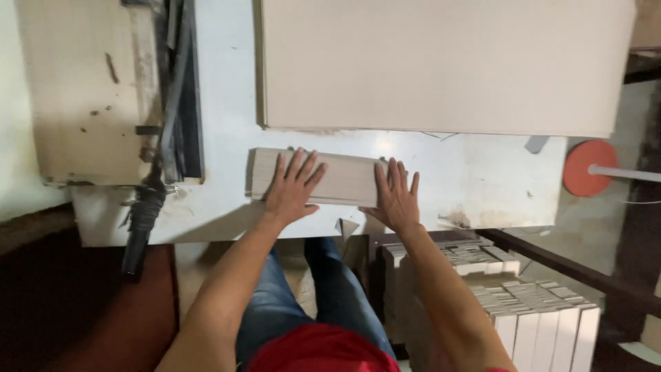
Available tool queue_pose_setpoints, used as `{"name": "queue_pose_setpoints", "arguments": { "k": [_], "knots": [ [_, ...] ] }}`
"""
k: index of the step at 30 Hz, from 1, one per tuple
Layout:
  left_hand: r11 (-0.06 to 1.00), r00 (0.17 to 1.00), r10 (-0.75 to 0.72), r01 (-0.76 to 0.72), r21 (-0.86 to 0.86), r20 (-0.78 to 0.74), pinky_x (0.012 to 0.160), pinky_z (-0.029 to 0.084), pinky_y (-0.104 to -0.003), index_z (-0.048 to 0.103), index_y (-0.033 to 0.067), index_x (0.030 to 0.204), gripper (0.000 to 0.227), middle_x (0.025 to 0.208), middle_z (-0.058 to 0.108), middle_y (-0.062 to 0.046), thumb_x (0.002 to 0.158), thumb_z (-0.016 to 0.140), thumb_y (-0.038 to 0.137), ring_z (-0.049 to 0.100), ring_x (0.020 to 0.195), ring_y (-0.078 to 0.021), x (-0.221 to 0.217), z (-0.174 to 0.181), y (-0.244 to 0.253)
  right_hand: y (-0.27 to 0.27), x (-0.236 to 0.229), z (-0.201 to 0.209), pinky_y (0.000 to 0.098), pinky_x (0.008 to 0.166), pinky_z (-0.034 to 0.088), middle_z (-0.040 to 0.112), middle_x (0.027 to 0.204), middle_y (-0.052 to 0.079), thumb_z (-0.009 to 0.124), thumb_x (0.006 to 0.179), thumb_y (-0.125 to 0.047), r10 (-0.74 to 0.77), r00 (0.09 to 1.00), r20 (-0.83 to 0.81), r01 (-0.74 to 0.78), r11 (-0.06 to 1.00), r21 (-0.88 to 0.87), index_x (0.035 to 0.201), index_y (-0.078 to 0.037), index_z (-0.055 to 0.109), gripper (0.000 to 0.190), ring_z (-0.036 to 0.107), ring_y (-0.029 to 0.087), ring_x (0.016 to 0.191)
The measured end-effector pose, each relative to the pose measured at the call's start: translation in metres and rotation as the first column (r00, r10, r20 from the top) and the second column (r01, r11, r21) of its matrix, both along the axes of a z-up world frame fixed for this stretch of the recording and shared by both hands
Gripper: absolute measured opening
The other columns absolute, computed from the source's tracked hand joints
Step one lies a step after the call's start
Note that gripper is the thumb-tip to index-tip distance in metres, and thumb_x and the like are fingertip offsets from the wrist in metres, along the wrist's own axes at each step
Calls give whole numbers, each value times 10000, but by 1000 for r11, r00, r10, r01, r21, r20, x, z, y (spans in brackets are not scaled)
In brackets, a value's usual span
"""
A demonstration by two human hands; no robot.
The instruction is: The person uses a manual paper cutter to trim large sheets of white paper into smaller rectangular pieces. They align the paper against the guide, pull down the lever to cut, and then stack the cut pieces on the table.
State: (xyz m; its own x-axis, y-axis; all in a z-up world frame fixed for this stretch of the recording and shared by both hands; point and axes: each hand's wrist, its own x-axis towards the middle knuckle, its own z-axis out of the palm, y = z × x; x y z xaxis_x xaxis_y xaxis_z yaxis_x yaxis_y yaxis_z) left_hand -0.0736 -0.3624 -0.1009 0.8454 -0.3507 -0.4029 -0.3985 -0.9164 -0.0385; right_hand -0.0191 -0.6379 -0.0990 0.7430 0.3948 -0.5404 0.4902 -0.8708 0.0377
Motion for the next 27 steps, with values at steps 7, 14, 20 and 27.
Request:
{"name": "queue_pose_setpoints", "arguments": {
  "k": [7, 14, 20, 27],
  "knots": [
    [1000, 1000, 11, -11, -27, -21, 1211, 92, -702, 117, 238, 1655, 980, 1725, 62, -128, 890, 514, 704, 55, 1569, -409, 5, -8, 0, 55, 8, 24, 751, 1190, 79, 128, 1703, 244, 555, 730, -909, 158, 978, 139, -175, 977, 121, 1645, -200, 212, 1208, 106, 443, 1574],
    [986, 994, 12, 6, -167, 109, 1236, 106, -684, 270, 177, 1622, 1081, 1686, 240, -151, 774, 634, 739, 149, 1563, -392, -4, -15, -12, 54, -2, -25, 749, 1161, 150, 200, 1675, 249, 597, 758, -835, 130, 987, 97, -147, 971, 186, 1671, -217, 86, 1215, 187, 440, 1549],
    [984, 923, 52, 17, -175, 381, 1175, 276, -723, 458, 271, 1520, 1037, 1593, 407, -123, 656, 652, 810, 345, 1483, -406, -22, -31, 19, 53, 4, -17, 757, 1172, 90, 168, 1681, 229, 507, 789, -891, 107, 992, 70, -118, 974, 194, 1668, -222, 70, 1187, 134, 439, 1559],
    [1000, 994, -17, 17, -7, -107, 1214, 85, -709, 61, 280, 1651, 1006, 1716, 44, -149, 874, 530, 714, 58, 1564, -416, -2, -9, 20, 45, 0, -38, 768, 1172, 64, 271, 1637, 200, 573, 787, -857, 132, 991, 34, -136, 980, 148, 1667, -241, 68, 1187, 199, 411, 1544]
  ]
}}
